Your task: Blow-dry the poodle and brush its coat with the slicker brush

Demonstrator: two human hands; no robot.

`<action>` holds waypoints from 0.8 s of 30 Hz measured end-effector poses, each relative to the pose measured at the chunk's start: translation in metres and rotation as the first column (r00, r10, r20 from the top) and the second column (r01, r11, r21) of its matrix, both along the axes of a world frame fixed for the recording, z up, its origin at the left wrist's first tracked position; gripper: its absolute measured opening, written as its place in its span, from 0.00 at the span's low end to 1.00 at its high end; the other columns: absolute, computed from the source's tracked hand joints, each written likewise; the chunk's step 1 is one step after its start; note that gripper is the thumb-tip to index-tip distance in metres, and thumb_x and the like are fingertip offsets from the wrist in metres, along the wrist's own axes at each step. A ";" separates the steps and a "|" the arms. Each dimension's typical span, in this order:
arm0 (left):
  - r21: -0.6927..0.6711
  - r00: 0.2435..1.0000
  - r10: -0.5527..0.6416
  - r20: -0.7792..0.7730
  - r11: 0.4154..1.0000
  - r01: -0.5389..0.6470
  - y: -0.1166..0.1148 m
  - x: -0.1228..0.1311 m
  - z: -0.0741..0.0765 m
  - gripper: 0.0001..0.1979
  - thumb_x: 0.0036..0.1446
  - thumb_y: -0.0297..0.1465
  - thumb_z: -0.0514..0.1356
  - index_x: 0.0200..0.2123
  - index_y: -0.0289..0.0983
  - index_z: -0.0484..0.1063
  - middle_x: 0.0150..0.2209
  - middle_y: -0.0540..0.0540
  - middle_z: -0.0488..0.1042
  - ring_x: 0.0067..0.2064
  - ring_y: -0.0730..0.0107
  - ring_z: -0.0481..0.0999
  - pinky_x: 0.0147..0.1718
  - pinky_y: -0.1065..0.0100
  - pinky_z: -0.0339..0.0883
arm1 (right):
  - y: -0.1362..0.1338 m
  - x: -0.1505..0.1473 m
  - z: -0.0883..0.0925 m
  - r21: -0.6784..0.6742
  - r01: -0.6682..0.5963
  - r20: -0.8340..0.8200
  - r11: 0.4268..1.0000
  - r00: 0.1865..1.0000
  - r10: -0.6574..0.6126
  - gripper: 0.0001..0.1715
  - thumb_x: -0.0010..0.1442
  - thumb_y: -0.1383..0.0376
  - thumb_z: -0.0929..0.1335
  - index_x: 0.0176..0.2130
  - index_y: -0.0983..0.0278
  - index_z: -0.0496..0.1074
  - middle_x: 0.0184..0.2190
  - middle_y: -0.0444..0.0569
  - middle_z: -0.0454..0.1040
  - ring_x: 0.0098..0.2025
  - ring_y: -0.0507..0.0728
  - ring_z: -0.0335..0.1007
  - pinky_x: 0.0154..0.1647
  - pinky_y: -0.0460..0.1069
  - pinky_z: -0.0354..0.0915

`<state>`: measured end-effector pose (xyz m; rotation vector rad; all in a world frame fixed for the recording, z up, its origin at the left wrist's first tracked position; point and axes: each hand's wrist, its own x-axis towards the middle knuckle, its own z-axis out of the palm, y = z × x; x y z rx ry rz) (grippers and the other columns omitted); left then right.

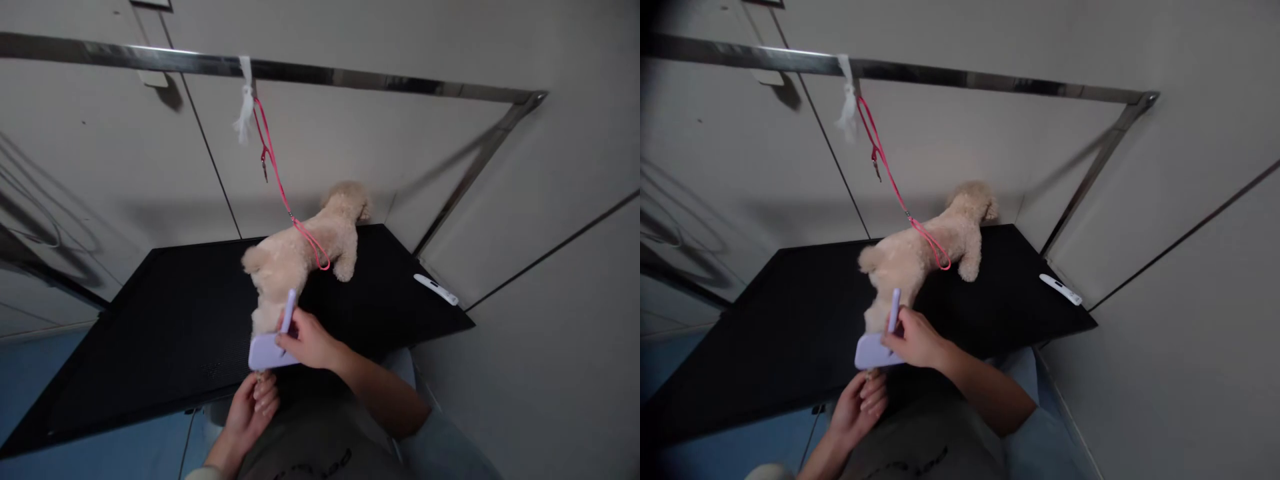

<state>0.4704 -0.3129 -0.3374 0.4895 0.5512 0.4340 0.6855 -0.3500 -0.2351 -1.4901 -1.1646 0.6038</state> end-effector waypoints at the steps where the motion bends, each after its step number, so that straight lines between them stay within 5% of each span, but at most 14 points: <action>1: -0.021 0.999 0.010 0.031 1.000 -0.010 0.002 -0.005 0.007 0.32 0.47 0.41 0.76 0.25 0.42 0.50 0.22 0.63 0.41 0.22 0.84 0.34 0.17 0.79 0.47 | 0.003 -0.002 -0.010 0.039 -0.009 -0.131 0.999 0.991 0.014 0.21 0.55 0.52 0.76 0.41 0.59 0.70 0.34 0.44 0.77 0.35 0.57 0.77 0.42 0.53 0.75; 5: 0.070 0.996 0.088 0.032 0.994 -0.090 0.006 -0.019 0.027 0.31 0.57 0.36 0.70 0.29 0.43 0.43 0.25 0.63 0.34 0.24 0.84 0.26 0.18 0.80 0.34 | 0.009 -0.015 -0.047 0.226 0.381 -0.506 0.897 0.832 -0.226 0.28 0.53 0.45 0.77 0.41 0.56 0.66 0.39 0.48 0.79 0.44 0.61 0.79 0.51 0.58 0.76; 9: 0.272 0.984 0.160 -0.074 0.953 -0.135 0.007 -0.027 0.043 0.28 0.66 0.36 0.64 0.30 0.43 0.43 0.26 0.60 0.31 0.24 0.83 0.22 0.19 0.75 0.24 | 0.010 -0.030 -0.074 0.245 0.189 -0.593 0.951 0.806 -0.007 0.32 0.47 0.42 0.81 0.37 0.57 0.67 0.34 0.46 0.77 0.38 0.60 0.78 0.43 0.56 0.76; 13: 0.373 0.957 0.211 -0.198 0.919 -0.126 0.013 -0.034 0.054 0.28 0.67 0.38 0.65 0.28 0.44 0.43 0.26 0.60 0.31 0.25 0.80 0.21 0.20 0.68 0.17 | 0.016 -0.036 -0.084 0.267 0.501 -0.763 0.823 0.632 -0.137 0.33 0.50 0.39 0.79 0.39 0.55 0.65 0.35 0.43 0.73 0.41 0.59 0.76 0.50 0.57 0.74; 17: 0.446 0.924 0.250 -0.289 0.889 -0.101 0.016 -0.039 0.062 0.32 0.65 0.39 0.66 0.29 0.45 0.40 0.25 0.60 0.31 0.27 0.80 0.20 0.20 0.66 0.15 | 0.025 -0.047 -0.088 0.311 0.258 -0.763 0.915 0.642 0.078 0.33 0.46 0.44 0.82 0.37 0.56 0.66 0.31 0.41 0.73 0.35 0.57 0.73 0.44 0.55 0.74; 21: 0.515 0.919 0.266 -0.291 0.853 -0.084 0.013 -0.040 0.070 0.33 0.66 0.38 0.66 0.31 0.45 0.37 0.26 0.60 0.31 0.27 0.80 0.20 0.21 0.68 0.14 | 0.031 -0.052 -0.084 0.274 0.468 -0.840 0.840 0.542 -0.028 0.32 0.45 0.45 0.81 0.38 0.56 0.66 0.32 0.40 0.72 0.37 0.56 0.73 0.46 0.54 0.73; 24: 0.524 0.920 0.270 -0.282 0.847 -0.088 0.014 -0.043 0.073 0.33 0.69 0.38 0.64 0.33 0.44 0.35 0.27 0.58 0.29 0.27 0.80 0.19 0.22 0.68 0.12 | 0.031 -0.053 -0.084 0.337 0.364 -0.781 0.868 0.623 0.042 0.30 0.45 0.46 0.82 0.36 0.56 0.67 0.32 0.42 0.75 0.35 0.57 0.74 0.40 0.53 0.73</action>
